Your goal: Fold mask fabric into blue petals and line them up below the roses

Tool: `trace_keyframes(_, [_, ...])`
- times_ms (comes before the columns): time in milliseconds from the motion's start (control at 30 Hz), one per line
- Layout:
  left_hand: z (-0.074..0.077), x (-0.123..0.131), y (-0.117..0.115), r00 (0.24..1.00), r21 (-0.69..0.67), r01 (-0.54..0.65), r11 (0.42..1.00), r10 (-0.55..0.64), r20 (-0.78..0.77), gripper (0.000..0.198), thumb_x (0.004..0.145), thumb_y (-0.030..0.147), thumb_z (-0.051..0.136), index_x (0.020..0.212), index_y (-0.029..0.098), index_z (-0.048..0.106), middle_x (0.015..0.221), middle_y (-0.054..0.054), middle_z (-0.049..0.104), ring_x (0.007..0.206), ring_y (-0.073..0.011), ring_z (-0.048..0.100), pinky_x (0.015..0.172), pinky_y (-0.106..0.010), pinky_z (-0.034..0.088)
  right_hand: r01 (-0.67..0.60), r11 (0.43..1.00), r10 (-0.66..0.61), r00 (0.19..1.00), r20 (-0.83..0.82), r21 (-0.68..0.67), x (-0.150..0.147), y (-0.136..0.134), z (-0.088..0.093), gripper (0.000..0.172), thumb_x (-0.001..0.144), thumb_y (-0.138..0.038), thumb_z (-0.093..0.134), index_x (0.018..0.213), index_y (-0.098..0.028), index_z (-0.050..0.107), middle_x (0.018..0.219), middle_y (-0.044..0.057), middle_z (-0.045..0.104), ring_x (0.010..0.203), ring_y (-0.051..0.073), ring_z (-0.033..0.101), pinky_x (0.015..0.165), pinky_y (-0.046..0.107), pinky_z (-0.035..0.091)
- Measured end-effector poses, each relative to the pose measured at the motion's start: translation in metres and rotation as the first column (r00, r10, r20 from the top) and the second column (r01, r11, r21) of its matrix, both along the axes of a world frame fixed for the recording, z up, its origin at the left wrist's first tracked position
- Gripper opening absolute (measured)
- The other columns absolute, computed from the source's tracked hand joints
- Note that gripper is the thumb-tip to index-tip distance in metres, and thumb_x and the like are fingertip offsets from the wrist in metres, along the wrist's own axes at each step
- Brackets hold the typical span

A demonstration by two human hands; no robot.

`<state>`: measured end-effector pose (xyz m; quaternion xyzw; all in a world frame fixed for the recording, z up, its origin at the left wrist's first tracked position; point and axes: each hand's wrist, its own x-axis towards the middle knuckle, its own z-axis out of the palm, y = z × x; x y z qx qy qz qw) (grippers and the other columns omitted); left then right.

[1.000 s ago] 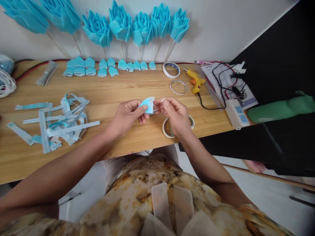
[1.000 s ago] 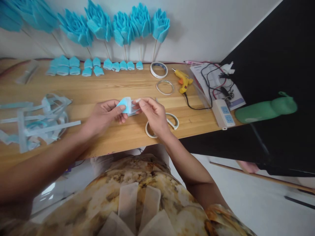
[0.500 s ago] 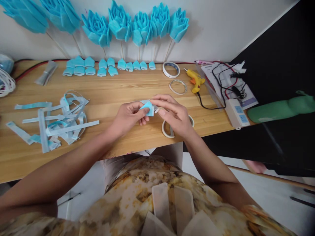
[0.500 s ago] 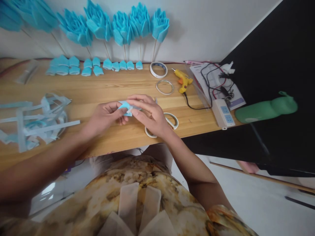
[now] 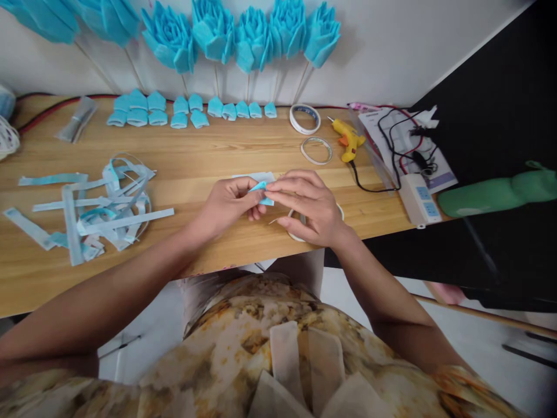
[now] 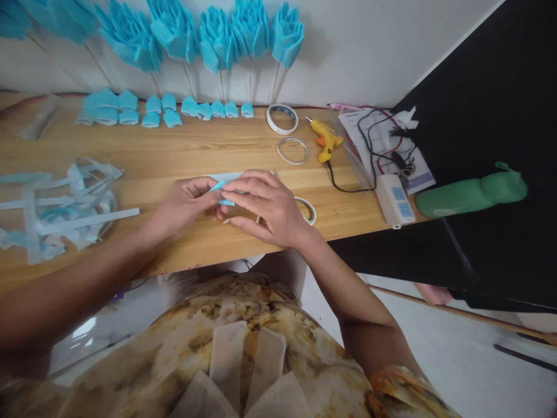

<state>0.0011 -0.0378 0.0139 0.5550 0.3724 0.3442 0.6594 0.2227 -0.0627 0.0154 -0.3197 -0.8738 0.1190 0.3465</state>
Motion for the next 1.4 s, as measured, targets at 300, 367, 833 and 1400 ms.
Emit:
trace_keyframes(300, [0.000,-0.002,0.000,0.999,0.021,0.024,1.000,-0.024,0.030,0.035,0.082,0.051,0.081,0.080,0.017,0.069,0.070,-0.001,0.072,0.058,-0.0113,0.063,0.060,-0.025,0.052,-0.007,0.998,0.005,0.999,-0.038,-0.065,-0.001,-0.004,0.002,0.064,0.100,-0.066,0.046,0.154,-0.032,0.052,0.130,0.005,0.074,0.129,0.032,0.062,0.113,0.054,0.046])
trace_keyframes(367, [0.001,-0.002,-0.001,1.000,0.022,0.021,1.000,-0.021,0.018,0.034,0.083,0.050,0.080,0.081,0.018,0.070,0.072,-0.002,0.073,0.059,-0.0119,0.064,0.062,-0.026,0.053,0.008,0.997,-0.010,0.999,-0.032,-0.075,0.000,-0.005,0.001,0.067,0.100,-0.069,0.044,0.155,-0.032,0.051,0.129,0.006,0.075,0.130,0.032,0.061,0.113,0.055,0.046])
trace_keyframes(833, [-0.002,-0.001,-0.002,0.997,0.026,0.008,1.000,-0.010,0.074,0.038,0.081,0.055,0.081,0.080,0.018,0.070,0.071,-0.003,0.073,0.060,-0.0128,0.065,0.060,-0.025,0.054,-0.019,0.999,0.015,0.992,-0.123,-0.030,-0.004,-0.005,-0.003,0.067,0.103,-0.064,0.045,0.161,-0.029,0.041,0.135,0.007,0.073,0.130,0.030,0.063,0.114,0.053,0.048])
trace_keyframes(1400, [-0.004,0.001,0.000,0.987,0.047,-0.086,0.995,0.079,0.142,0.034,0.081,0.048,0.083,0.079,0.017,0.070,0.069,-0.001,0.072,0.057,-0.0102,0.064,0.056,-0.022,0.052,0.076,0.916,-0.231,0.903,-0.364,-0.394,-0.019,-0.024,-0.006,0.037,0.103,-0.052,0.055,0.118,-0.029,0.080,0.129,0.007,0.076,0.126,0.025,0.068,0.115,0.049,0.048])
